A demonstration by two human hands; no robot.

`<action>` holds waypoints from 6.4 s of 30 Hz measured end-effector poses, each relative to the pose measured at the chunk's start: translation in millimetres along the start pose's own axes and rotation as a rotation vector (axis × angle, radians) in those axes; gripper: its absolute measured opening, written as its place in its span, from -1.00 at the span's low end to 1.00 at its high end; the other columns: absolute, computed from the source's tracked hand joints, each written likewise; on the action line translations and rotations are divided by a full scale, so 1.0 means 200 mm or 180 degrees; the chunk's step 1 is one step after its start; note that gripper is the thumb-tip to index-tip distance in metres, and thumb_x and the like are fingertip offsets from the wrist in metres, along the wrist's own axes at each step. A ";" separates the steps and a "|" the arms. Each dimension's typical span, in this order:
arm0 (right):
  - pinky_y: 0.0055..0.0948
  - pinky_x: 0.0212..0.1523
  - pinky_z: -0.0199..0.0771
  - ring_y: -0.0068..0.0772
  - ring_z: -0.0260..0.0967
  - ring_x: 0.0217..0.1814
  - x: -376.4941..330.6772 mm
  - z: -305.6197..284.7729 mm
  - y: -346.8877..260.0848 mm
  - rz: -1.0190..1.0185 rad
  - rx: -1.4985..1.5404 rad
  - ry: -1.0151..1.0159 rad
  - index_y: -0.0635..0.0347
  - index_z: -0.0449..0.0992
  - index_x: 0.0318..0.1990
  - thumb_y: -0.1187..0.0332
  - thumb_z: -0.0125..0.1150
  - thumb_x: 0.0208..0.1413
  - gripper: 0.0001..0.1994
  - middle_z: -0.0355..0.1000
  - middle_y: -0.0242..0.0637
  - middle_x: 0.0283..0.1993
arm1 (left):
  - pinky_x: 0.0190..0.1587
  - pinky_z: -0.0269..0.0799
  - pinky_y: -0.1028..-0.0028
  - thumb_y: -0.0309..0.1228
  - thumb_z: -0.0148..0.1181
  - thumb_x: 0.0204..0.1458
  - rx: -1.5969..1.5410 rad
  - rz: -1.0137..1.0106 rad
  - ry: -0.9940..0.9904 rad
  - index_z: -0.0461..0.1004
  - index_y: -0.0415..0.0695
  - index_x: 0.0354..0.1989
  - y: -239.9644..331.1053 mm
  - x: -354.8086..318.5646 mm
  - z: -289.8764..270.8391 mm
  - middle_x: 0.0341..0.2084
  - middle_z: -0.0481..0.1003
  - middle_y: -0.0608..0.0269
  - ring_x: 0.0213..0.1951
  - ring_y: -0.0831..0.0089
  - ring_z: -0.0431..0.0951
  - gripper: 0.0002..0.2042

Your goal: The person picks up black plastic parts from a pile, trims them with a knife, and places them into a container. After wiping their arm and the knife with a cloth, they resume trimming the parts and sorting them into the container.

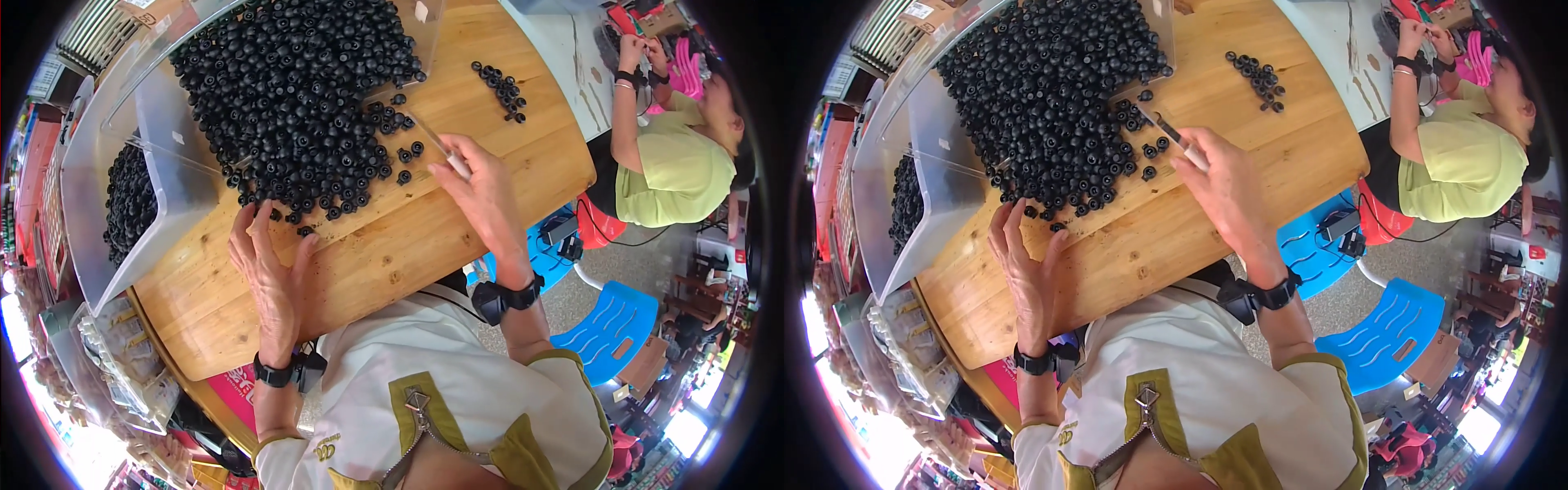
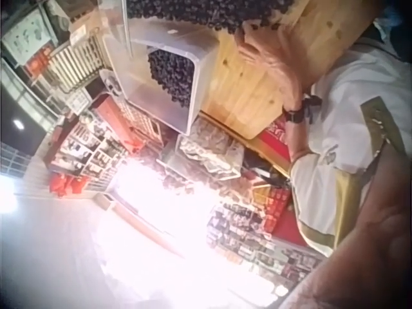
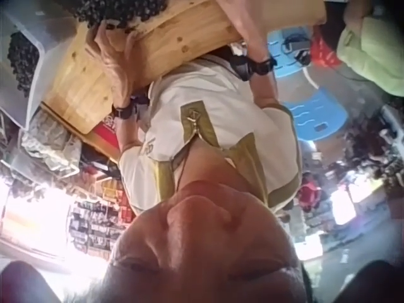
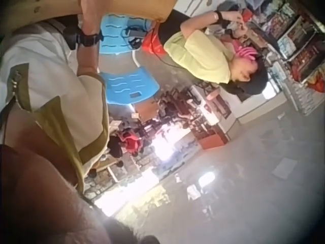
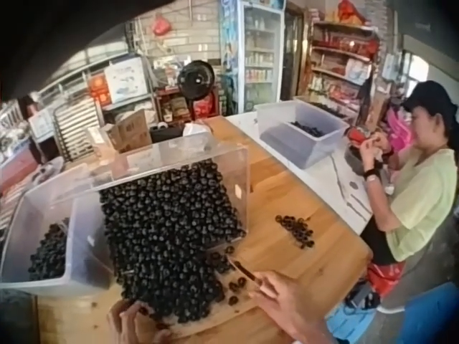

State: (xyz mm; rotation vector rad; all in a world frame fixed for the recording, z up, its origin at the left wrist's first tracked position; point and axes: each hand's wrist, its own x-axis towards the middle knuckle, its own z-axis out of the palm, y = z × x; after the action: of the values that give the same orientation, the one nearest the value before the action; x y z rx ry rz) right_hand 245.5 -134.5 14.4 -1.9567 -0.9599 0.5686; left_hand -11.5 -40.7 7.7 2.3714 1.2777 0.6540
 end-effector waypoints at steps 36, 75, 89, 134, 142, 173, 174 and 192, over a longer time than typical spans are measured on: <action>-0.39 -0.35 0.33 -0.33 0.30 -0.46 0.27 0.17 -0.02 -0.0516 -0.0637 -0.0374 0.05 0.41 0.18 0.44 0.09 0.11 -0.57 0.42 -0.21 -0.43 | 0.41 -0.06 0.10 -0.31 0.56 -0.31 -0.0420 -0.0189 -0.0680 -0.05 -0.07 0.43 -0.21 0.14 -0.06 0.42 -0.19 -0.23 0.41 -0.13 -0.09 0.09; -0.36 -0.17 0.49 -0.21 0.52 -0.19 -0.08 0.17 -0.01 -0.0247 0.0098 -0.0207 0.28 0.43 0.12 0.41 0.18 0.17 -0.64 0.54 -0.06 -0.13 | 0.26 0.28 0.23 -0.52 0.08 0.18 -0.0666 0.0108 -0.0328 0.17 -0.26 0.29 -0.11 0.05 -0.04 0.28 0.18 -0.13 0.23 -0.06 0.30 -0.51; -0.41 -0.12 0.46 -0.27 0.49 -0.16 -0.15 0.27 -0.04 -0.0629 -0.0112 -0.0356 0.24 0.44 0.12 0.41 0.18 0.17 -0.64 0.52 -0.09 -0.09 | 0.23 0.30 0.22 -0.61 0.04 0.15 -0.0939 0.0084 -0.0264 0.21 -0.25 0.26 -0.07 -0.06 -0.05 0.33 0.13 -0.13 0.23 -0.08 0.31 -0.53; -0.18 0.05 0.36 0.07 0.32 0.08 -0.31 0.77 -0.52 -0.2129 -0.0773 -0.2173 0.19 0.31 0.19 0.65 0.07 0.07 -0.52 0.31 -0.04 0.05 | -0.05 0.44 0.31 -0.03 -0.24 0.35 -0.4082 -0.0439 0.2900 0.45 -0.23 0.04 -0.81 -0.82 -1.32 -0.15 0.57 0.12 -0.15 0.32 0.54 -0.50; -0.12 0.11 0.32 0.06 0.24 0.15 -0.26 0.83 -0.56 -0.2321 -0.1171 -0.1837 0.22 0.28 0.25 0.70 0.01 0.09 -0.48 0.24 -0.05 0.09 | -0.16 0.46 0.45 -0.17 -0.07 0.31 -0.2363 -0.1222 0.3519 0.51 -0.20 -0.04 -0.97 -0.93 -1.69 -0.25 0.60 0.18 -0.23 0.42 0.58 -0.64; -0.41 0.21 0.27 -0.32 0.33 0.22 -0.45 0.85 -0.89 -0.2836 0.0851 -0.2488 0.29 0.39 0.22 0.42 0.03 0.29 -0.63 0.40 -0.15 0.21 | -0.07 0.42 0.51 -0.47 0.20 0.14 -0.3856 -0.0983 0.1179 0.51 -0.22 -0.06 -0.30 -0.53 -0.77 -0.19 0.54 0.36 -0.14 0.62 0.47 -0.78; -0.44 0.17 0.31 -0.36 0.36 0.17 -0.47 0.78 -0.91 -0.2380 0.1111 -0.2434 0.30 0.38 0.22 0.44 0.03 0.29 -0.63 0.40 -0.15 0.21 | -0.05 0.42 0.49 -0.42 0.14 0.18 -0.3045 -0.0628 0.1478 0.51 -0.20 -0.12 -0.29 -0.52 -0.84 -0.23 0.55 0.33 -0.16 0.54 0.51 -0.83; -0.41 -0.26 0.51 -0.31 0.47 -0.19 -0.74 1.01 -0.70 -0.2954 0.1604 -0.2461 0.14 0.57 -0.08 0.52 0.32 0.06 -0.75 0.41 -0.27 -0.13 | -0.03 0.35 0.18 -0.32 -0.07 0.21 -0.9401 0.0736 0.2574 0.46 -0.21 -0.24 -0.66 -0.07 -0.59 -0.28 0.53 0.14 -0.16 0.26 0.49 -0.76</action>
State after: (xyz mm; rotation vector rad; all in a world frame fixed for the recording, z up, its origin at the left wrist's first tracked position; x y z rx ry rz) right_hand -39.4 -106.1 30.4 -0.6657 -1.8135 0.8942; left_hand -173.8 29.2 33.9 -0.3906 -0.4983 1.5251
